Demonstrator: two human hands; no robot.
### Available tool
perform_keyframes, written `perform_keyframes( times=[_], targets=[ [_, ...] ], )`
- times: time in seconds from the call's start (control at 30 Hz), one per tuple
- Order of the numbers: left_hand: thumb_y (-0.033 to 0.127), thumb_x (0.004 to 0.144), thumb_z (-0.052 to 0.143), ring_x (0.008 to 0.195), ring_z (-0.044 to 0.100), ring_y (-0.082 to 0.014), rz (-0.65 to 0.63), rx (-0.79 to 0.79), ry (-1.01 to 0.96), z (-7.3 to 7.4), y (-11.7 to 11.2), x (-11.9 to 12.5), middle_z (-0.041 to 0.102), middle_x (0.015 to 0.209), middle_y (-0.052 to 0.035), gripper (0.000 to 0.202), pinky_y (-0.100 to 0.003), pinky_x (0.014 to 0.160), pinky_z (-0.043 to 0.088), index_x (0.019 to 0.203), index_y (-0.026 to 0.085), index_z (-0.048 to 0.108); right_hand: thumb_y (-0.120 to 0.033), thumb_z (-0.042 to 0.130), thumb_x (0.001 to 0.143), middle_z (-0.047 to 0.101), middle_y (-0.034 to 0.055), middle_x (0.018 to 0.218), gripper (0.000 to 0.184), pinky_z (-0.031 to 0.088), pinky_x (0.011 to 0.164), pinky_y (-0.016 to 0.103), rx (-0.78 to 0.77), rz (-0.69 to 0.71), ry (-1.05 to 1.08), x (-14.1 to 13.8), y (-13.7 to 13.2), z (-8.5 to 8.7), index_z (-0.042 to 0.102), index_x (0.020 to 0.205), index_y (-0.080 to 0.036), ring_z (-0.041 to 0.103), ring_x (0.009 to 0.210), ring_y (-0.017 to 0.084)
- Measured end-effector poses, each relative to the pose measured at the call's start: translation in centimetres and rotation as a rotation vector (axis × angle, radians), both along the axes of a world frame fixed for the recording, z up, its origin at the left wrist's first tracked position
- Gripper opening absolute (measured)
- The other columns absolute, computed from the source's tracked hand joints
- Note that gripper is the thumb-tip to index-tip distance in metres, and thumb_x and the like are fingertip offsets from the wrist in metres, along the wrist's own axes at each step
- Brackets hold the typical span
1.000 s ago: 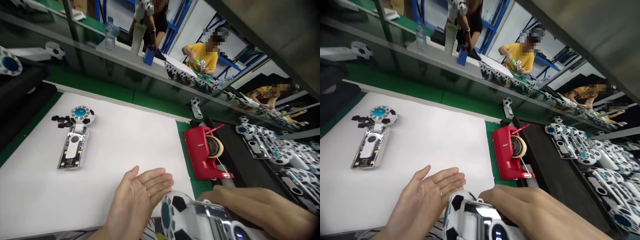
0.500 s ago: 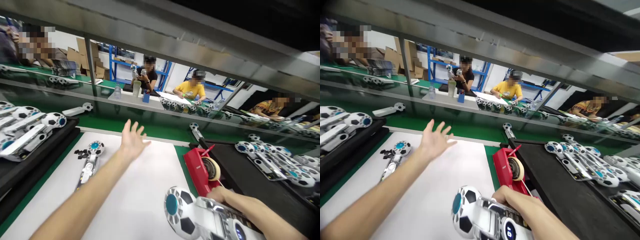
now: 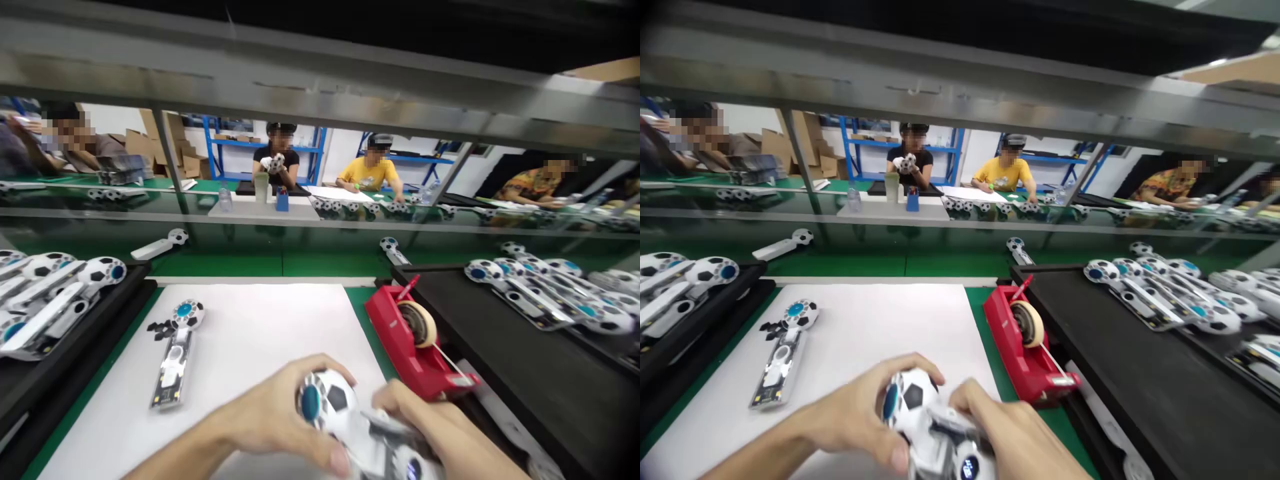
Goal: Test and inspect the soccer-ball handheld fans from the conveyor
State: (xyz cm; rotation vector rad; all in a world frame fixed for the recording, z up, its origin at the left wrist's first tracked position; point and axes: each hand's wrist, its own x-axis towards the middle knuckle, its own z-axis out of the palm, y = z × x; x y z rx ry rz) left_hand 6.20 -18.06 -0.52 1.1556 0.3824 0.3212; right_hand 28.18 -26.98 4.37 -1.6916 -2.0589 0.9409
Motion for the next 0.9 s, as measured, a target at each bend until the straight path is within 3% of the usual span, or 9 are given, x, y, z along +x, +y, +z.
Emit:
perform_keyframes(
  times=[0.07,0.17,0.3,0.37,0.43,0.53,0.63,0.77,0.9],
  targets=[
    [0.025,0.056,0.093,0.074,0.052,-0.012,0.052,0.03,0.028,0.3,0.0,-0.1,0.062,0.087,-0.0002,0.066,-0.023,0.066,0.04,0.112,0.016,0.059,-0.015,0.06,0.064,0.059,-0.0028,0.067,0.023,0.031,0.049,0.026,-0.025,0.011,-0.04,-1.1,0.3,0.3,0.049,0.081,-0.025,0.052,0.056,0.016],
    [0.032,0.068,0.087,0.077,0.05,-0.0126,0.095,0.143,0.113,0.8,0.6,-0.7,0.059,0.088,0.0008,0.054,-0.023,0.065,0.039,0.11,0.017,0.057,-0.012,0.058,0.067,0.057,-0.0036,0.072,0.02,0.028,0.051,0.026,-0.013,0.005,-0.099,-1.9,0.4,0.3,0.046,0.079,-0.024,0.047,0.058,0.014],
    [0.032,0.075,0.082,0.08,0.05,-0.0141,0.109,0.263,0.237,1.4,1.0,-1.6,0.058,0.09,0.0026,0.047,-0.025,0.067,0.04,0.111,0.022,0.054,-0.035,0.075,0.076,0.06,-0.0025,0.084,0.029,0.033,0.059,0.025,-0.118,-0.026,-0.102,-1.6,0.4,0.2,0.052,0.089,-0.024,0.052,0.072,0.016],
    [0.033,0.075,0.081,0.08,0.05,-0.0144,0.1,0.287,0.261,1.8,1.1,-1.9,0.058,0.09,0.0031,0.048,-0.025,0.067,0.04,0.114,0.023,0.054,-0.043,0.072,0.082,0.061,-0.0001,0.092,0.032,0.037,0.064,0.026,-0.198,0.032,-0.052,-1.3,0.4,0.7,0.055,0.102,-0.024,0.055,0.08,0.019],
    [0.033,0.075,0.081,0.08,0.05,-0.0144,0.083,0.289,0.275,2.3,1.3,-2.1,0.058,0.09,0.0035,0.05,-0.024,0.067,0.04,0.115,0.024,0.053,-0.036,0.061,0.091,0.063,0.002,0.099,0.031,0.041,0.07,0.028,-0.256,0.119,0.01,-0.9,0.5,1.3,0.053,0.118,-0.023,0.057,0.085,0.019],
    [0.032,0.074,0.082,0.08,0.049,-0.0145,0.062,0.294,0.311,3.3,1.8,-2.2,0.057,0.088,0.0036,0.05,-0.024,0.067,0.041,0.113,0.022,0.054,-0.021,0.052,0.094,0.062,0.0051,0.115,0.045,0.044,0.083,0.031,-0.303,0.225,0.131,-0.3,0.4,1.9,0.044,0.138,-0.023,0.059,0.099,0.021],
    [0.033,0.073,0.082,0.081,0.05,-0.016,0.08,0.32,0.355,3.8,2.4,-2.1,0.057,0.088,0.0029,0.05,-0.025,0.068,0.042,0.112,0.023,0.054,-0.017,0.051,0.094,0.057,0.0062,0.128,0.055,0.045,0.089,0.032,-0.358,0.208,0.283,-0.1,0.3,1.5,0.036,0.147,-0.025,0.054,0.114,0.023],
    [0.033,0.074,0.082,0.084,0.052,-0.0171,0.141,0.38,0.36,3.9,2.8,-2.0,0.06,0.093,0.0017,0.048,-0.025,0.071,0.044,0.112,0.023,0.054,-0.017,0.05,0.094,0.052,0.0051,0.12,0.056,0.05,0.073,0.028,-0.446,0.031,0.483,-0.7,0.4,0.4,0.037,0.146,-0.028,0.054,0.099,0.019],
    [0.033,0.076,0.081,0.088,0.056,-0.0175,0.218,0.378,0.314,4.5,3.0,-2.0,0.061,0.097,0.0018,0.051,-0.025,0.074,0.047,0.117,0.026,0.052,-0.018,0.052,0.094,0.05,0.0014,0.101,0.057,0.05,0.069,0.026,-0.507,-0.006,0.727,-1.3,0.3,-0.3,0.036,0.148,-0.029,0.053,0.087,0.015]
  ],
)
